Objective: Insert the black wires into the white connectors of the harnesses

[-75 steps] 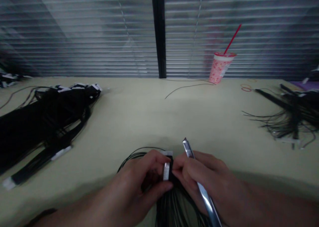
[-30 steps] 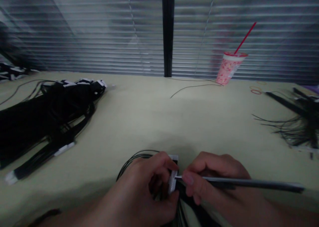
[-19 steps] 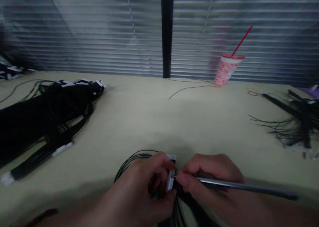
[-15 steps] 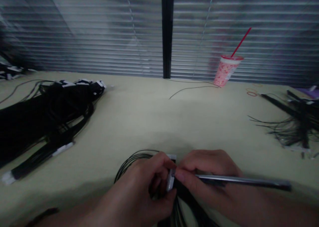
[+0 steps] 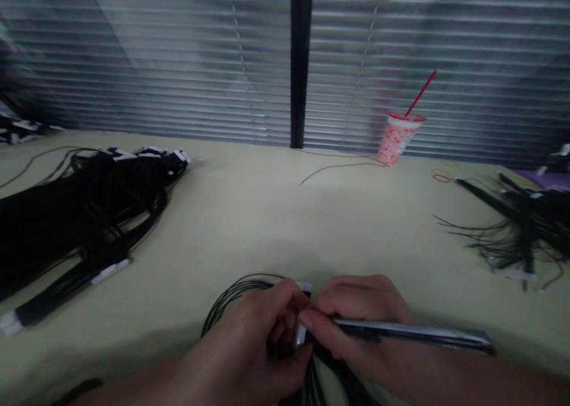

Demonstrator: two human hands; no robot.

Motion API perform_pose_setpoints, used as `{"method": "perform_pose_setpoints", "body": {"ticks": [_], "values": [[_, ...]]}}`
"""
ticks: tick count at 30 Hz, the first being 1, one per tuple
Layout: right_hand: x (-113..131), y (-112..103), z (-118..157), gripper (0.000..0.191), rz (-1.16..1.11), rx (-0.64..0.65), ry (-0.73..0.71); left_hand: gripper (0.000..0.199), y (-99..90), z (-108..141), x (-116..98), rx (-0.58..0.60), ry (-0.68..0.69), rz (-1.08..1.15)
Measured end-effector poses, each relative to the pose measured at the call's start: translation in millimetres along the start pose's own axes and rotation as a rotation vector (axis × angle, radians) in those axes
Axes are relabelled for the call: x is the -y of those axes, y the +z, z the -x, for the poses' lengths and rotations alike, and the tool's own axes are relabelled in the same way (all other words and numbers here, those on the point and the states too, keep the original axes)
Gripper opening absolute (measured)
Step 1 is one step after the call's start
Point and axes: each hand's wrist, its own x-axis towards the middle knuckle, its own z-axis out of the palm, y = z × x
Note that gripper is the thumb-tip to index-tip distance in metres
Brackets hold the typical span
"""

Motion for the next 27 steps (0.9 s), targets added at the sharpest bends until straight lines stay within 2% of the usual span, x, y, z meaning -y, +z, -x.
{"method": "perform_pose_setpoints", "body": {"ticks": [10, 14, 19, 23, 27], "values": [[-2, 4, 1, 0.022, -0.056, -0.032, -0.046, 0.012, -3.6, -4, -4, 0.078, -0.030, -0.053], [0, 4, -1, 0.023, -0.080, -0.054, -0.082, 0.014, -2.6, -5, -5, 0.048, -0.032, -0.063], [2, -2, -8, 0.024, -0.119, 0.005, -0.081, 0.013, -4.7, -5, -4, 0.008, 0.009, -0.123], [0, -5, -8, 0.027, -0.122, 0.003, -0.033, 0.014, -8.5, -7, -3, 0.065, -0.030, -0.046], [-4, -5, 0, 0.020, -0.240, -0.066, 0.084, 0.016, -12.1, -6, -3, 0.124, -0.070, 0.068]]}}
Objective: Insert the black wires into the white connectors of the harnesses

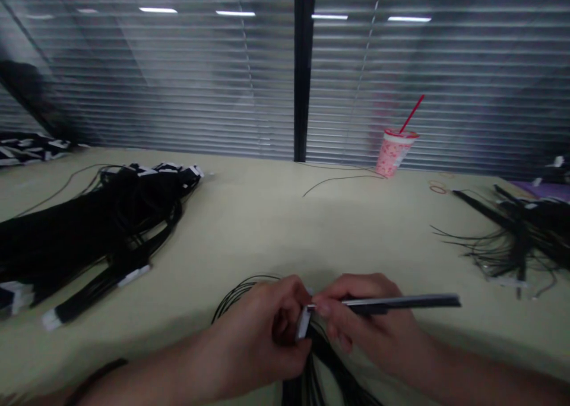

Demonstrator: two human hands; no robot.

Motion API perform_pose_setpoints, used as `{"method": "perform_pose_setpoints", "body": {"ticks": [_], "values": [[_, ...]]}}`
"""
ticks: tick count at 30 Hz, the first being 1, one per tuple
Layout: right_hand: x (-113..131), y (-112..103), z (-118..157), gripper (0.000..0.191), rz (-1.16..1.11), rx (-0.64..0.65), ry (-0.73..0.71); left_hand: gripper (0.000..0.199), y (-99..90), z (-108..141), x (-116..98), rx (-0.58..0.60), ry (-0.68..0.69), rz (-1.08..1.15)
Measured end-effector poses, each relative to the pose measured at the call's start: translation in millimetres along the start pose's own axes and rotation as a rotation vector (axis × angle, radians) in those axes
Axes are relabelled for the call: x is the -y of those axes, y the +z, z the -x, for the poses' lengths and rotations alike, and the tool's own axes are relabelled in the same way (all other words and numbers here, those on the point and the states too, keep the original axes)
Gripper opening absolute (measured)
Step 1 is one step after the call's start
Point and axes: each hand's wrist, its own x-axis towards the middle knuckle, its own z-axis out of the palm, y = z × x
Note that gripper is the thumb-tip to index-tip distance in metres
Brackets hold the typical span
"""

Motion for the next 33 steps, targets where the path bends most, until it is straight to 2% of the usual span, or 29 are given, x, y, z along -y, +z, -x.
{"method": "perform_pose_setpoints", "body": {"ticks": [2, 4, 8, 10, 15, 20, 28, 33], "values": [[-0.4, 0.5, 4.1, 0.018, -0.044, -0.022, 0.033, 0.015, -0.2, 1.1, 1.0, -0.005, 0.011, 0.022], [0.6, 1.0, 6.5, 0.015, -0.026, -0.049, -0.008, 0.015, 0.6, 1.9, 2.3, -0.009, 0.021, 0.040], [3.5, 0.9, 7.7, 0.020, 0.081, -0.095, -0.256, 0.015, 1.9, 2.7, 3.3, 0.003, 0.003, 0.054], [3.7, 0.5, 7.7, 0.023, 0.107, -0.118, -0.321, 0.015, 1.6, 3.4, 2.6, -0.021, 0.000, 0.018], [0.0, 1.9, 9.0, 0.017, 0.088, -0.091, -0.252, 0.018, 0.5, 4.9, 0.5, -0.043, 0.025, -0.019], [0.9, 3.7, 9.6, 0.010, 0.128, -0.142, -0.198, 0.017, 2.0, 4.7, 1.3, -0.039, 0.040, 0.000], [3.5, 4.0, 9.2, 0.012, 0.175, -0.170, -0.189, 0.014, -1.8, 5.2, -1.0, 0.020, 0.022, -0.037], [3.5, 1.7, 9.0, 0.016, 0.174, -0.119, -0.162, 0.012, -1.1, 5.8, 2.2, 0.002, 0.022, -0.037]]}}
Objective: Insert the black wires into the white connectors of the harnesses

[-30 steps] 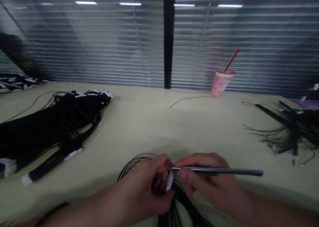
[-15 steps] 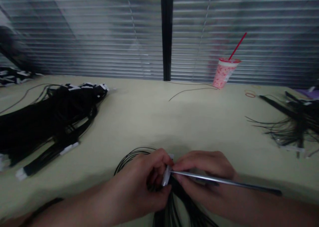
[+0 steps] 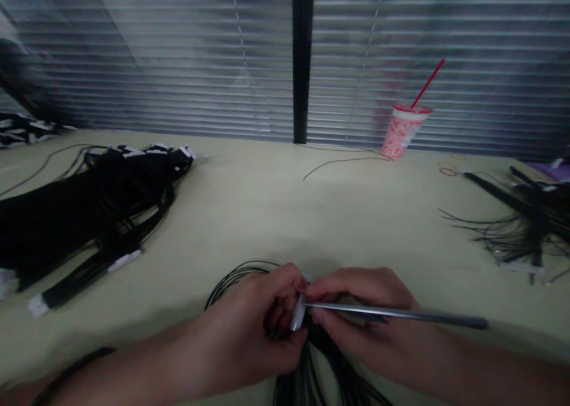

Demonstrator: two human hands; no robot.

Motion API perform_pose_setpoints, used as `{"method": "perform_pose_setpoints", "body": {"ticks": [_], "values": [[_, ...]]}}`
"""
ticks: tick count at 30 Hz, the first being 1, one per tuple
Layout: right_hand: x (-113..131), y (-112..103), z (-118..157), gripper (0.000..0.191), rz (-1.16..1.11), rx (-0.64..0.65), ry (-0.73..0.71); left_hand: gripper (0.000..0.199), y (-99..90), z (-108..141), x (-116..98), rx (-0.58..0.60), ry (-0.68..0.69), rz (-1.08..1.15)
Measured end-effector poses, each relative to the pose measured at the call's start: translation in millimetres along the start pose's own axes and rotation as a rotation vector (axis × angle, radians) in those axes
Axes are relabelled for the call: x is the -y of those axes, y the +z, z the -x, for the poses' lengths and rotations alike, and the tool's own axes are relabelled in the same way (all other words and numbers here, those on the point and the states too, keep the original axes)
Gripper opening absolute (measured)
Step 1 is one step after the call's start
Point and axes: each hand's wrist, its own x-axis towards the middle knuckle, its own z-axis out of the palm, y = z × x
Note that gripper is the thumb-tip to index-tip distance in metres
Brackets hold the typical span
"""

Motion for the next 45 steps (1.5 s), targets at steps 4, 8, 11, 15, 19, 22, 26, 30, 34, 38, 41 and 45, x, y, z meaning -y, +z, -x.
{"method": "perform_pose_setpoints", "body": {"ticks": [4, 8, 11, 15, 19, 22, 26, 30, 34, 38, 41, 45], "values": [[3, -3, -3, 0.015, -0.020, 0.039, 0.002, 0.010, -0.5, 0, -1, 0.024, -0.010, -0.005], [3, -2, -5, 0.011, -0.016, 0.079, 0.015, 0.010, -0.7, -1, -2, 0.030, -0.007, 0.007], [2, -2, -5, 0.009, -0.020, 0.092, 0.008, 0.011, 0.8, -1, -2, -0.004, 0.010, 0.043], [5, -4, -6, 0.009, -0.007, 0.074, -0.021, 0.012, 1.1, -1, -2, -0.028, 0.021, 0.045], [10, -5, -8, 0.009, 0.039, 0.089, -0.010, 0.012, 0.9, -2, -2, -0.016, 0.018, 0.025], [10, -4, -7, 0.008, 0.042, 0.094, 0.008, 0.013, 3.0, -2, 0, -0.025, 0.024, 0.009], [6, 1, -4, 0.009, 0.020, 0.102, 0.003, 0.015, 5.5, -3, 4, -0.032, 0.033, -0.013], [6, 3, -4, 0.009, 0.027, 0.060, -0.016, 0.017, 5.7, -3, 5, -0.005, 0.039, -0.057], [8, 4, -5, 0.012, -0.026, 0.115, 0.037, 0.013, 5.5, -3, 3, -0.016, 0.042, -0.070], [7, 4, -6, 0.013, -0.072, 0.138, 0.071, 0.011, 4.4, -4, 4, 0.014, 0.027, -0.091], [7, 4, -10, 0.017, -0.078, 0.151, 0.089, 0.011, 3.0, -6, 5, 0.041, 0.019, -0.099], [8, 4, -15, 0.019, -0.003, 0.159, 0.094, 0.012, 0.0, -10, 4, 0.050, 0.001, -0.088]]}}
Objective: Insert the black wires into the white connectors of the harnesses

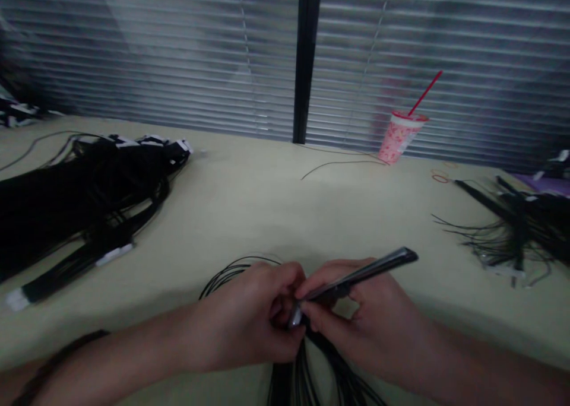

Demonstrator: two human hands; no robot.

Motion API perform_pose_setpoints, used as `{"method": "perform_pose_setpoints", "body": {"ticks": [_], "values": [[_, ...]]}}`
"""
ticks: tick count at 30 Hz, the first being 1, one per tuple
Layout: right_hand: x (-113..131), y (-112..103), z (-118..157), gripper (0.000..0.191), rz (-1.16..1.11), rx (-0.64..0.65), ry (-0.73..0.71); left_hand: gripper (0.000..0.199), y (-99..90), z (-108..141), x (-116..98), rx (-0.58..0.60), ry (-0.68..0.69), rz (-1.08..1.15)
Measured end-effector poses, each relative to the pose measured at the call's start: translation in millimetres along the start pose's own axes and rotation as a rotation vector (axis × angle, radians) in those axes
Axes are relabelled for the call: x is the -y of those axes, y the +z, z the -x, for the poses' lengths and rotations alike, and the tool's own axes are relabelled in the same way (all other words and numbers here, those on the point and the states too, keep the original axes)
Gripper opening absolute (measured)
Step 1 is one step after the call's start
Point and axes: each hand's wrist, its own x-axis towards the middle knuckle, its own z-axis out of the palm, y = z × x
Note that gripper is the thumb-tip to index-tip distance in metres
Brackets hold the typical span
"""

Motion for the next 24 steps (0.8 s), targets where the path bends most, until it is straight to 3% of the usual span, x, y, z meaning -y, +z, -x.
{"method": "perform_pose_setpoints", "body": {"ticks": [7, 13, 19, 24], "values": [[-2, -1, 0, 0.017, 0.078, 0.010, 0.024, 0.010, -5.5, -4, -8, 0.062, -0.048, 0.046], [-8, -8, -5, 0.013, -0.076, 0.173, 0.096, 0.010, -8.7, -4, -10, 0.064, -0.069, 0.045], [-4, -2, -3, 0.014, -0.091, 0.062, 0.007, 0.013, -6.8, -4, -9, 0.022, -0.019, 0.033], [-5, 5, 1, 0.015, -0.026, -0.010, -0.052, 0.011, -5.5, -5, -7, 0.059, -0.036, -0.032]]}}
